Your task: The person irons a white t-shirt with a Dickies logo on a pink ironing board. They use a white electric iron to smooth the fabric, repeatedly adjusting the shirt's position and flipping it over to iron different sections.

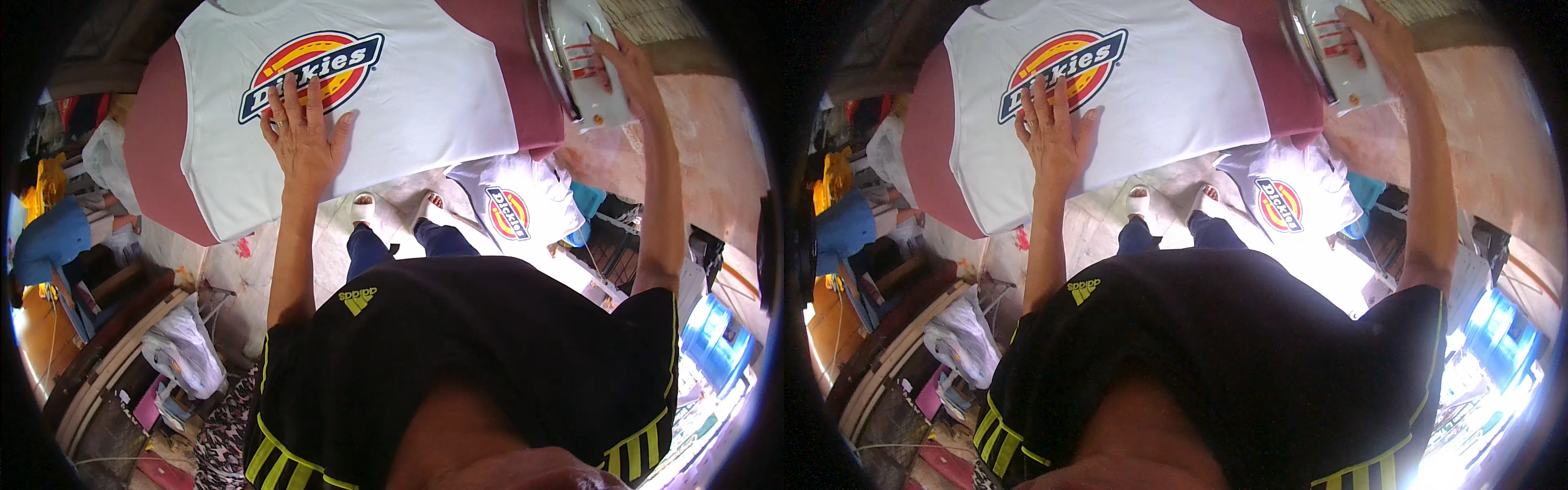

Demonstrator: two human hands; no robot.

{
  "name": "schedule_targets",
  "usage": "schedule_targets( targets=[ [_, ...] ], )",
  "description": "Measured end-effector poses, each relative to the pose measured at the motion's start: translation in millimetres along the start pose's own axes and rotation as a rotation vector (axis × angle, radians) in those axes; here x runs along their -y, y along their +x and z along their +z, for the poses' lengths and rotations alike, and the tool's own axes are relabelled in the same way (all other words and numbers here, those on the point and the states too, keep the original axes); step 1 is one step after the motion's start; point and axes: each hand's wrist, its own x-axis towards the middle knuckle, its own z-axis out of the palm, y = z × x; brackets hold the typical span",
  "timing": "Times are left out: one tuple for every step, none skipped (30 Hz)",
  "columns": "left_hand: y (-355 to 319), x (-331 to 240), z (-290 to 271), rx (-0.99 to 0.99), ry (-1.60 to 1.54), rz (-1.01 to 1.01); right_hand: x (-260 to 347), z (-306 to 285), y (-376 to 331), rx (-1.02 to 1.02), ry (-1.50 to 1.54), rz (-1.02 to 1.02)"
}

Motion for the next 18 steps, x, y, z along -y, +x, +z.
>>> schedule_targets(
  targets=[
    [4,5,2,0.017,-0.003,0.016,-7,6,-16,0.005,0.074,-0.045],
    [4,9,-1,0.028,0.028,0.014,-12,24,-31,0.018,0.068,-0.082],
    [3,14,1,0.04,0.041,0.015,0,52,-54,0.02,0.139,-0.135],
    [2,18,3,0.053,0.044,0.021,15,81,-77,0.014,0.203,-0.185],
    [2,21,5,0.061,0.071,0.03,22,101,-95,-0.021,0.187,-0.156],
    [2,23,6,0.055,0.046,0.04,22,120,-108,-0.052,0.175,-0.128],
    [3,23,8,0.053,0.011,0.058,14,137,-119,-0.082,0.171,-0.093],
    [2,25,9,0.051,-0.014,0.067,18,156,-131,-0.099,0.147,-0.107],
    [1,27,10,0.054,-0.03,0.084,21,176,-142,-0.115,0.125,-0.118],
    [1,29,9,0.053,-0.04,0.096,21,191,-150,-0.119,0.053,-0.07],
    [0,30,8,0.049,-0.043,0.103,25,206,-156,-0.12,0.029,-0.037],
    [0,31,6,0.046,-0.045,0.108,29,220,-160,-0.119,0.005,-0.004],
    [-1,31,4,0.051,-0.072,0.104,32,232,-163,-0.101,-0.011,-0.004],
    [-2,32,4,0.049,-0.076,0.124,28,248,-164,-0.188,-0.077,-0.043],
    [-2,33,5,0.046,-0.078,0.142,16,251,-162,-0.252,-0.327,-0.377],
    [-3,34,7,0.047,-0.078,0.154,7,251,-154,-0.299,-0.578,-0.711],
    [-3,34,8,0.056,-0.116,0.149,4,253,-146,-0.33,-0.622,-0.702],
    [-2,35,8,0.055,-0.119,0.162,1,253,-134,-0.36,-0.667,-0.695]
  ],
)
